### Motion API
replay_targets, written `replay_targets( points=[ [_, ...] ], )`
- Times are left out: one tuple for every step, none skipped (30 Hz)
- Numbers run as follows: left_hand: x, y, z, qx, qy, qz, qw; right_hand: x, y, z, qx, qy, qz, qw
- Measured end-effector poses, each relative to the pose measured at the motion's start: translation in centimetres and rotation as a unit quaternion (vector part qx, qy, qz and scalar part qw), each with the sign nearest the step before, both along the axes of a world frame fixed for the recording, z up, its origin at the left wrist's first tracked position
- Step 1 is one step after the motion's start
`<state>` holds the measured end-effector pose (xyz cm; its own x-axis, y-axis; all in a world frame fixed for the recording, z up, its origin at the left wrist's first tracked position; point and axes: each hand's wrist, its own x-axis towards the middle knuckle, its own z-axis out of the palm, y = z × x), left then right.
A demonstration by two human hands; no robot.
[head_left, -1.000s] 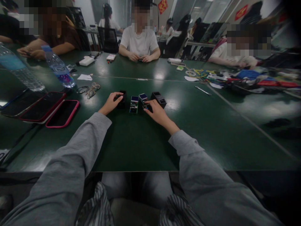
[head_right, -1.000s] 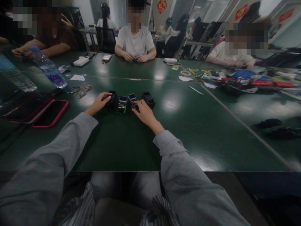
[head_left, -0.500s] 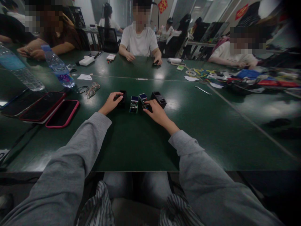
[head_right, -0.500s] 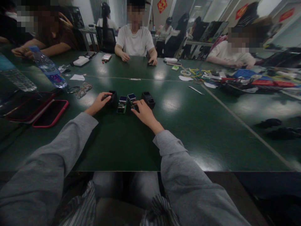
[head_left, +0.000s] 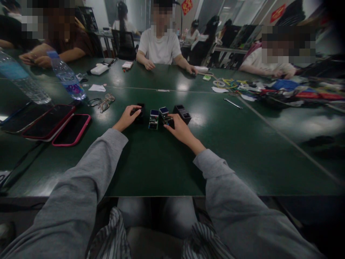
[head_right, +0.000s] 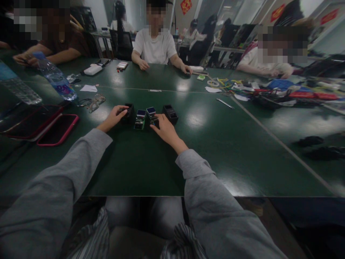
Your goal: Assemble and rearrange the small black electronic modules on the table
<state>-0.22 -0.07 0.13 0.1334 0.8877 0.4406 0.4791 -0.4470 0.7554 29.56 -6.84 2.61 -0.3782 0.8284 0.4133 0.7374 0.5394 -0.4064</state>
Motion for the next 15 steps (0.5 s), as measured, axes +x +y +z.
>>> replay_targets(
  points=[
    [0.01, -0.04, 0.04, 0.0, 0.0, 0.0, 1.0, -0.01, 0.0, -0.02, 0.0, 0.002, -0.002, 1.0],
    [0.03, -0.09, 0.07, 0.001, 0.0, 0.0, 1.0, -0.01, 0.01, -0.03, 0.0, 0.003, -0.004, 1.0],
    [0.05, -0.14, 0.11, 0.001, 0.0, 0.0, 1.0, -0.02, 0.01, -0.02, 0.0, 0.002, -0.003, 1.0],
    [0.07, -0.19, 0.14, 0.001, -0.001, 0.001, 1.0, -0.03, 0.02, 0.0, -0.001, 0.0, -0.001, 1.0],
    [0.09, -0.23, 0.16, 0.0, -0.001, 0.001, 1.0, -0.03, 0.03, 0.04, -0.002, -0.003, 0.002, 1.0],
    [0.1, -0.26, 0.17, -0.002, -0.002, 0.001, 1.0, -0.03, 0.04, 0.08, -0.003, -0.006, 0.006, 1.0],
    [0.1, -0.28, 0.18, -0.004, -0.002, 0.001, 1.0, -0.03, 0.06, 0.12, -0.005, -0.009, 0.008, 1.0],
    [0.1, -0.3, 0.19, -0.006, -0.002, 0.001, 1.0, -0.02, 0.07, 0.16, -0.007, -0.011, 0.009, 1.0],
    [0.1, -0.3, 0.19, -0.008, -0.002, 0.001, 1.0, -0.02, 0.08, 0.18, -0.009, -0.012, 0.007, 1.0],
    [0.09, -0.3, 0.2, -0.01, -0.002, 0.001, 1.0, -0.01, 0.09, 0.19, -0.01, -0.013, 0.006, 1.0],
    [0.08, -0.3, 0.21, -0.012, -0.002, 0.001, 1.0, 0.0, 0.09, 0.19, -0.011, -0.014, 0.004, 1.0],
    [0.07, -0.31, 0.23, -0.014, -0.002, 0.002, 1.0, 0.01, 0.09, 0.18, -0.013, -0.015, 0.003, 1.0],
    [0.07, -0.31, 0.24, -0.015, -0.002, 0.003, 1.0, 0.02, 0.09, 0.17, -0.014, -0.017, 0.003, 1.0],
    [0.07, -0.32, 0.26, -0.016, -0.001, 0.004, 1.0, 0.03, 0.09, 0.15, -0.015, -0.018, 0.004, 1.0],
    [0.07, -0.33, 0.27, -0.016, -0.001, 0.004, 1.0, 0.03, 0.08, 0.14, -0.015, -0.019, 0.005, 1.0]
  ],
)
